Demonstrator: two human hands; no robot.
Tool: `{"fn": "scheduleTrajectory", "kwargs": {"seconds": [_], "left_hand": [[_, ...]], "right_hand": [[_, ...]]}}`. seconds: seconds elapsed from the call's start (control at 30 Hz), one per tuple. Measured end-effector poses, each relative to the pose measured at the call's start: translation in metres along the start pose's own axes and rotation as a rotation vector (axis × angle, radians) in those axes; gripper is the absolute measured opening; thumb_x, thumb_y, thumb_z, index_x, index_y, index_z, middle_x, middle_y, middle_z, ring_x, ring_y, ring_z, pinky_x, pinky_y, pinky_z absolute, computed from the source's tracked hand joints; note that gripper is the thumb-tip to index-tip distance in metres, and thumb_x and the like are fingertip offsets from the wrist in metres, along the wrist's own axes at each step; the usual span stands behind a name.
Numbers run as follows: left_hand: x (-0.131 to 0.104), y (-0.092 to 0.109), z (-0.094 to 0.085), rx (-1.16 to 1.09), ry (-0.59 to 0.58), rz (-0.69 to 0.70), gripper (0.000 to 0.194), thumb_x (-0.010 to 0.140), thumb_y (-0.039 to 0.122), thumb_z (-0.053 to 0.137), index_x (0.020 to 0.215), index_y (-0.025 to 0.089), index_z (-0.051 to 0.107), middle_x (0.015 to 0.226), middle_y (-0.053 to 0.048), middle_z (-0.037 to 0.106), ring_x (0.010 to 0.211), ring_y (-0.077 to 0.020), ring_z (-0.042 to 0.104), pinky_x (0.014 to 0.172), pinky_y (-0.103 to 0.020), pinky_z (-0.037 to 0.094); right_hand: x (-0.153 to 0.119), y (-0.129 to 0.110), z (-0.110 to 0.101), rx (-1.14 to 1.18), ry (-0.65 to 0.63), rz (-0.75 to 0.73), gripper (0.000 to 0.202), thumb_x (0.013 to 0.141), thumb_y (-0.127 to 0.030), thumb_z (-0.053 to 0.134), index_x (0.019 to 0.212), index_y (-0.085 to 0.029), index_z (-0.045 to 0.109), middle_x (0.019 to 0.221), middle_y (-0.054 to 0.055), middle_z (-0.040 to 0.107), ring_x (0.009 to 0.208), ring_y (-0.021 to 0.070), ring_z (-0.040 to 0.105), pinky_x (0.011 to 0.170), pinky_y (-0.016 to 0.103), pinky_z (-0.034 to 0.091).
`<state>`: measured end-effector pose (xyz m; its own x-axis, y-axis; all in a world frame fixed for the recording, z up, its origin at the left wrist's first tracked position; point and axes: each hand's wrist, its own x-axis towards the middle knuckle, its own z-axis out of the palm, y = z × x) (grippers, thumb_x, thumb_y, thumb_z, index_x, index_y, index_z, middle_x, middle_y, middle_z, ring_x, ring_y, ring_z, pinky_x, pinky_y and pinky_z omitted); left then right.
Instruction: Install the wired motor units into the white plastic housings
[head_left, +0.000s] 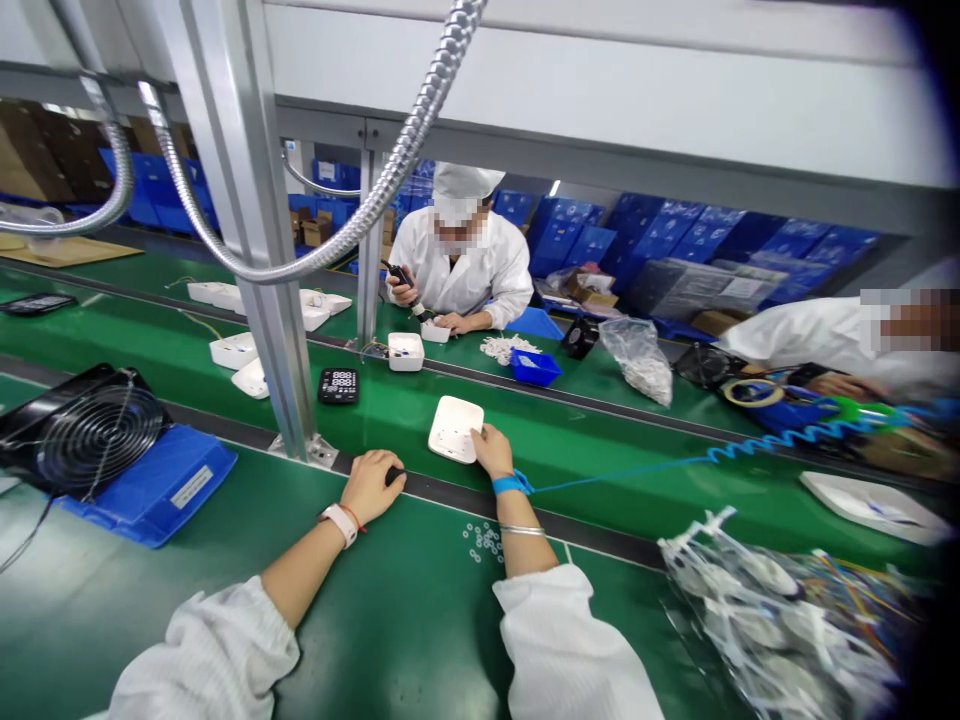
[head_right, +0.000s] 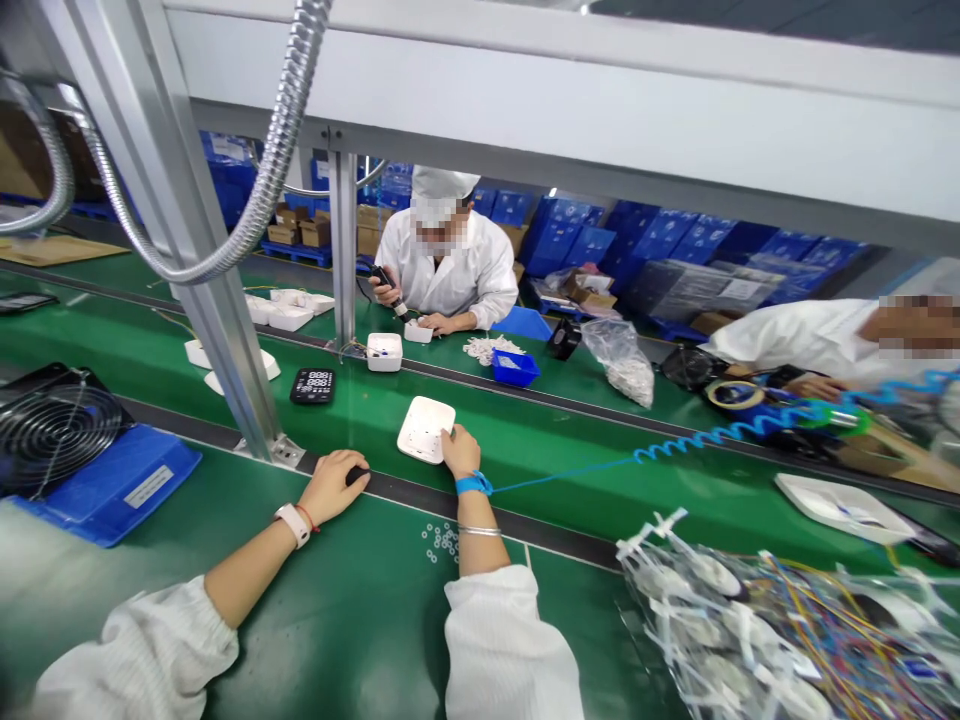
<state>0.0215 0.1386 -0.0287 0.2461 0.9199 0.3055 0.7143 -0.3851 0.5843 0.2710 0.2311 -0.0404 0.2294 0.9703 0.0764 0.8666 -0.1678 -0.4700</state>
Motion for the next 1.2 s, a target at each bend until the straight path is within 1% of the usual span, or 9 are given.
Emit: {"fn": "scheduleTrajectory", "kwargs": {"seconds": [0.2,0.4,0.53,0.67,0.87,0.93,1.03,1.1,1.2], "left_hand": [[0.006,-0.002,-0.003,0.015,0.053,-0.052,0.014,0.079,0.025,0.055,0.092,0.021,0.059,0.099,-0.002,0.064,0.096,-0.0191,0.056,0.085,-0.033,0.042],[0.049,-0.015,-0.014,0.098,0.208,-0.209,0.027,0.08,0.027,0.054,0.106,0.017,0.055,0.109,-0.007,0.059,0.104,-0.0199,0.052,0.091,-0.031,0.041],[0.088,-0.026,-0.023,0.197,0.315,-0.387,0.038,0.077,0.029,0.056,0.113,0.016,0.052,0.125,-0.012,0.048,0.117,-0.0258,0.043,0.096,-0.037,0.038],[0.118,-0.04,-0.028,0.289,0.412,-0.576,0.047,0.076,0.029,0.056,0.119,0.012,0.048,0.139,-0.019,0.032,0.13,-0.0332,0.027,0.104,-0.046,0.025],[0.135,-0.065,-0.02,0.388,0.385,-0.714,0.038,0.072,0.024,0.056,0.107,0.008,0.056,0.144,-0.024,0.023,0.135,-0.0406,0.009,0.101,-0.063,0.013],[0.136,-0.072,-0.02,0.411,0.368,-0.727,0.036,0.073,0.024,0.054,0.106,0.008,0.058,0.143,-0.023,0.026,0.134,-0.0421,0.011,0.099,-0.065,0.015],[0.134,-0.079,-0.024,0.423,0.36,-0.716,0.033,0.077,0.021,0.049,0.104,0.005,0.06,0.129,-0.026,0.042,0.126,-0.0436,0.029,0.095,-0.065,0.022],[0.133,-0.079,-0.026,0.407,0.351,-0.667,0.03,0.077,0.017,0.047,0.099,0.003,0.062,0.114,-0.026,0.053,0.115,-0.0414,0.043,0.092,-0.06,0.031],[0.134,-0.075,-0.029,0.354,0.354,-0.547,0.025,0.074,0.011,0.048,0.09,0.006,0.066,0.104,-0.021,0.058,0.102,-0.0347,0.054,0.085,-0.046,0.042]], "right_hand": [[0.001,0.0,0.001,-0.018,-0.022,-0.01,0.033,0.087,-0.03,0.04,0.103,-0.009,0.061,0.089,0.014,0.067,0.083,0.023,0.061,0.064,0.026,0.038],[0.0,-0.001,0.001,-0.015,-0.02,-0.023,0.035,0.086,-0.031,0.04,0.103,-0.009,0.061,0.09,0.014,0.067,0.083,0.0235,0.061,0.065,0.027,0.038],[0.0,-0.002,0.002,0.008,-0.007,-0.035,0.033,0.086,-0.031,0.042,0.103,-0.01,0.061,0.086,0.012,0.067,0.081,0.0219,0.061,0.064,0.025,0.038],[0.0,-0.001,0.001,0.028,0.012,-0.038,0.031,0.086,-0.03,0.043,0.102,-0.011,0.061,0.083,0.01,0.067,0.077,0.0206,0.061,0.063,0.025,0.038],[0.003,0.001,0.001,0.058,0.028,-0.027,0.028,0.085,-0.03,0.045,0.101,-0.013,0.062,0.079,0.007,0.067,0.075,0.0189,0.061,0.063,0.024,0.038],[0.003,0.002,0.002,0.073,0.031,-0.019,0.028,0.085,-0.029,0.045,0.102,-0.014,0.061,0.08,0.008,0.067,0.076,0.0191,0.061,0.064,0.024,0.038],[0.003,0.002,0.003,0.102,0.036,-0.005,0.027,0.085,-0.029,0.046,0.101,-0.014,0.061,0.08,0.008,0.067,0.076,0.0198,0.061,0.064,0.024,0.037],[0.003,0.002,0.003,0.13,0.043,-0.001,0.025,0.084,-0.027,0.046,0.098,-0.014,0.062,0.078,0.008,0.066,0.075,0.0199,0.06,0.064,0.025,0.038],[0.002,0.001,0.001,0.186,0.073,-0.002,0.025,0.084,-0.026,0.044,0.094,-0.013,0.063,0.079,0.009,0.067,0.075,0.0196,0.06,0.064,0.024,0.039]]}}
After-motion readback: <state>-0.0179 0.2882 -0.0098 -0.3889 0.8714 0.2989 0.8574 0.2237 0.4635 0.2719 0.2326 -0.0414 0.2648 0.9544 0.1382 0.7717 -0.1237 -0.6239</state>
